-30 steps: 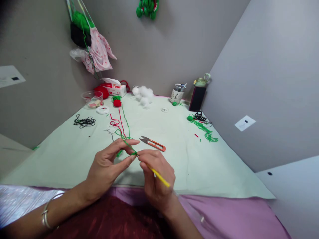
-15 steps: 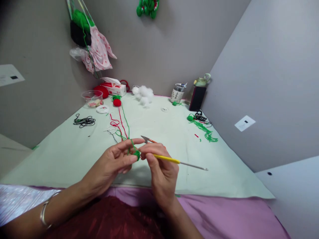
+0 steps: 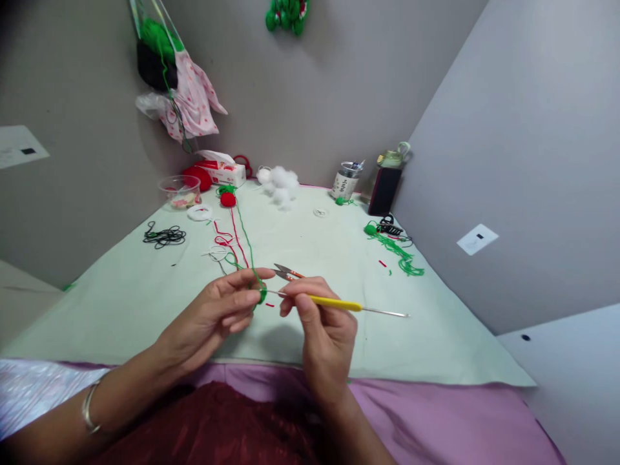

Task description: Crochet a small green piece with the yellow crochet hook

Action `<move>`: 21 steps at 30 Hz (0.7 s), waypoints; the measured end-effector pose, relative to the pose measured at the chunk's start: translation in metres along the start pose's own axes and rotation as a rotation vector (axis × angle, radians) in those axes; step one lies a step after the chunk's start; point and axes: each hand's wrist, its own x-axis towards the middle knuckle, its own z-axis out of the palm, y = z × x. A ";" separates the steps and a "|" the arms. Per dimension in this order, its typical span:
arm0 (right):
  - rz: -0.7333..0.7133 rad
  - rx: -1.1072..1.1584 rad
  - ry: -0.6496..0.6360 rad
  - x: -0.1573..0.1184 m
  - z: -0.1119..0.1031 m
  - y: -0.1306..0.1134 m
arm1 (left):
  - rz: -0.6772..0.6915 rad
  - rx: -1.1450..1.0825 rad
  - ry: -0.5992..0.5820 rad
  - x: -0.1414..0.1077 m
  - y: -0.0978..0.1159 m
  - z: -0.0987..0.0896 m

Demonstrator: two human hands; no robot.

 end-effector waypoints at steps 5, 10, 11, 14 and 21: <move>0.010 -0.013 -0.048 0.000 0.001 0.002 | 0.081 0.159 0.009 -0.003 -0.002 0.002; 0.117 0.163 -0.071 0.001 -0.004 0.003 | 0.081 0.223 0.032 -0.003 -0.002 0.000; 0.120 0.177 -0.077 0.002 -0.004 0.003 | 0.083 0.240 0.034 -0.004 -0.002 -0.001; 0.081 0.137 -0.078 0.000 -0.005 -0.001 | 0.095 0.312 0.048 -0.006 -0.001 -0.004; -0.254 -0.269 -0.170 -0.007 -0.007 -0.004 | 0.184 0.440 0.120 -0.010 0.001 0.000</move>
